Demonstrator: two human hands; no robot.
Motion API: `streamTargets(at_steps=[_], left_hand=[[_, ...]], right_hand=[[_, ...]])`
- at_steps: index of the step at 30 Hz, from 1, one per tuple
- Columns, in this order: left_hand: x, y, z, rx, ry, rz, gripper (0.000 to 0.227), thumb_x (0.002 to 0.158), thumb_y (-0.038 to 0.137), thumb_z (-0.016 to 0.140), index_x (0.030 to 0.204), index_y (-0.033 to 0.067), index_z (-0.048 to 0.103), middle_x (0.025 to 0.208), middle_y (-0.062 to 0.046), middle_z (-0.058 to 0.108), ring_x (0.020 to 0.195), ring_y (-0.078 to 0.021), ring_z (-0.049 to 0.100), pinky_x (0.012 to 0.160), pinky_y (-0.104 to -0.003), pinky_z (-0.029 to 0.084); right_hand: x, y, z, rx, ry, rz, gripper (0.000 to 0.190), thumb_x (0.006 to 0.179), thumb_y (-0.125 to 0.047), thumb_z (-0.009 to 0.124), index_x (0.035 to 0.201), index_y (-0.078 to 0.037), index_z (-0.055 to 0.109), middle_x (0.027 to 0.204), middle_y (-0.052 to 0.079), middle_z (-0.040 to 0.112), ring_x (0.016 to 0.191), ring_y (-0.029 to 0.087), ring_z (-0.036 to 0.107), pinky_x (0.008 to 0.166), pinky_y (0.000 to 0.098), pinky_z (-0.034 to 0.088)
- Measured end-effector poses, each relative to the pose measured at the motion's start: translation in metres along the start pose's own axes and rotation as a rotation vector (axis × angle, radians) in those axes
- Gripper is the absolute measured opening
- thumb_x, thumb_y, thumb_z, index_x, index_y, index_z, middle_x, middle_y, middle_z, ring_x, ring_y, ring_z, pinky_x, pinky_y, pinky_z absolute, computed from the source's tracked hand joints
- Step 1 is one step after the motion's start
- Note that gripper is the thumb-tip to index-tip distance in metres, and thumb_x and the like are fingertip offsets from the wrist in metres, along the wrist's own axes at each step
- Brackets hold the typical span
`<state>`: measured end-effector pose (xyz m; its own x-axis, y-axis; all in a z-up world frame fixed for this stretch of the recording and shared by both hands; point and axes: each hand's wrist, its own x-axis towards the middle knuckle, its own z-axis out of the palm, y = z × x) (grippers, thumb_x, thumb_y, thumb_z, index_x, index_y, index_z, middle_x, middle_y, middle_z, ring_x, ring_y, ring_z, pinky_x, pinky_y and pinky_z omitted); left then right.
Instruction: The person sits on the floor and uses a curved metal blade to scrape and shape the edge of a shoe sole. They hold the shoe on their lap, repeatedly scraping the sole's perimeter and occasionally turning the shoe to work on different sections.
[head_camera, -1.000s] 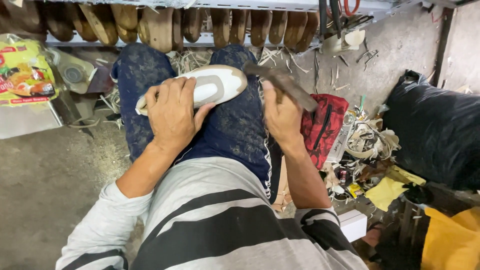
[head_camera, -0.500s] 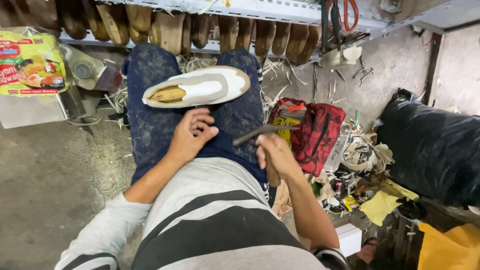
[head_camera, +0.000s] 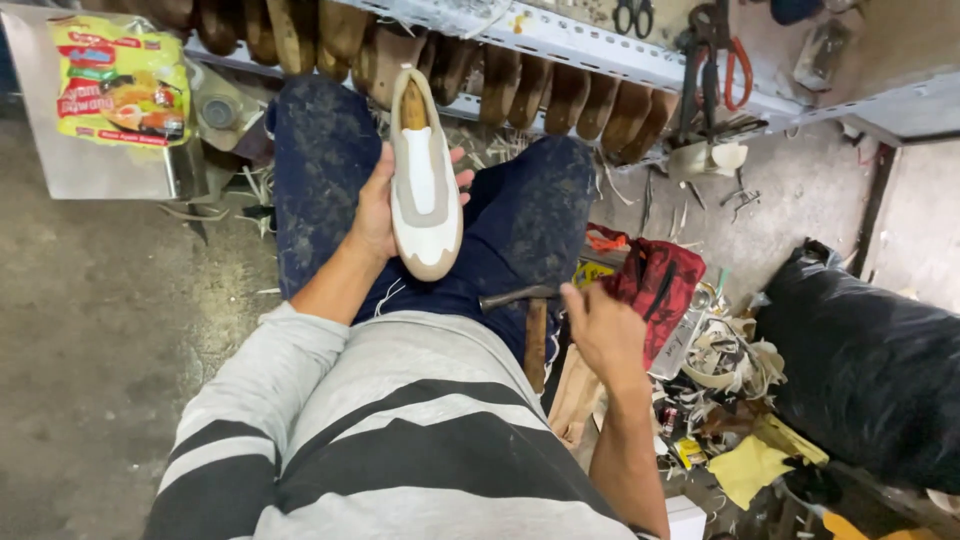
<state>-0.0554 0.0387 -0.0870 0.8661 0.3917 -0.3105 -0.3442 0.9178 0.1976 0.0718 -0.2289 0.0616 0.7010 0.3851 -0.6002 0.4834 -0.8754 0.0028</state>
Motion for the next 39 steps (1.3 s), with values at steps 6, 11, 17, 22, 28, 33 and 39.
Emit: streamTargets(at_steps=[6,11,17,22,28,33,39], left_hand=[[0.025,-0.009,-0.047,-0.038,0.137,-0.019,0.080,0.094,0.061,0.065,0.145,0.0015,0.056,0.150,-0.029,0.051,0.136,-0.0549,0.048,0.113,-0.066,0.042],[0.030,-0.005,-0.049,-0.019,0.184,0.017,0.074,0.092,0.058,0.067,0.139,0.0022,0.060,0.144,-0.030,0.057,0.131,-0.0549,0.054,0.108,-0.066,0.048],[0.024,0.005,-0.032,-0.044,0.221,0.013,0.080,0.087,0.064,0.065,0.136,0.0009,0.062,0.141,-0.029,0.060,0.128,-0.0512,0.059,0.109,-0.064,0.050],[0.031,0.009,-0.047,-0.112,0.179,0.010,0.082,0.086,0.068,0.062,0.139,0.0051,0.061,0.145,-0.031,0.056,0.132,-0.0559,0.055,0.113,-0.068,0.045],[0.035,0.008,-0.045,-0.105,0.170,-0.025,0.081,0.084,0.066,0.064,0.136,0.0044,0.064,0.143,-0.032,0.058,0.130,-0.0555,0.057,0.112,-0.067,0.045],[0.024,0.019,-0.024,0.024,0.136,-0.031,0.076,0.084,0.055,0.060,0.137,0.0002,0.062,0.123,-0.022,0.070,0.116,-0.0442,0.068,0.092,-0.049,0.056],[0.030,0.015,-0.031,-0.005,0.118,-0.065,0.079,0.086,0.055,0.060,0.141,-0.0017,0.057,0.129,-0.024,0.068,0.118,-0.0427,0.068,0.096,-0.050,0.057]], right_hand=[[0.070,-0.045,0.007,0.744,0.570,-0.421,0.011,0.106,-0.025,0.060,0.108,-0.015,0.064,0.076,0.007,0.074,0.076,0.024,0.075,0.073,0.0343,0.057],[0.168,-0.110,0.076,0.978,0.292,-0.441,0.025,0.105,-0.024,0.056,0.124,-0.009,0.060,0.113,0.018,0.071,0.103,0.031,0.069,0.084,0.0429,0.058],[0.163,-0.127,0.108,0.153,0.150,-0.578,0.029,0.102,-0.028,0.051,0.121,-0.013,0.067,0.104,0.015,0.071,0.100,0.037,0.073,0.085,0.0518,0.059],[0.151,-0.127,0.107,0.081,0.129,-0.670,0.023,0.100,-0.025,0.053,0.109,-0.011,0.068,0.092,0.013,0.072,0.088,0.037,0.075,0.078,0.0518,0.060],[0.153,-0.125,0.099,0.120,0.062,-0.639,0.028,0.102,-0.022,0.055,0.123,-0.006,0.066,0.101,0.015,0.073,0.095,0.036,0.074,0.080,0.0501,0.060],[0.152,-0.128,0.098,0.173,0.016,-0.651,0.036,0.103,-0.037,0.040,0.102,-0.005,0.057,0.101,0.023,0.069,0.090,0.052,0.065,0.066,0.0649,0.045],[0.158,-0.128,0.091,0.538,0.086,-0.543,0.030,0.103,-0.024,0.040,0.121,-0.010,0.060,0.116,0.016,0.072,0.106,0.043,0.067,0.088,0.0503,0.047]])
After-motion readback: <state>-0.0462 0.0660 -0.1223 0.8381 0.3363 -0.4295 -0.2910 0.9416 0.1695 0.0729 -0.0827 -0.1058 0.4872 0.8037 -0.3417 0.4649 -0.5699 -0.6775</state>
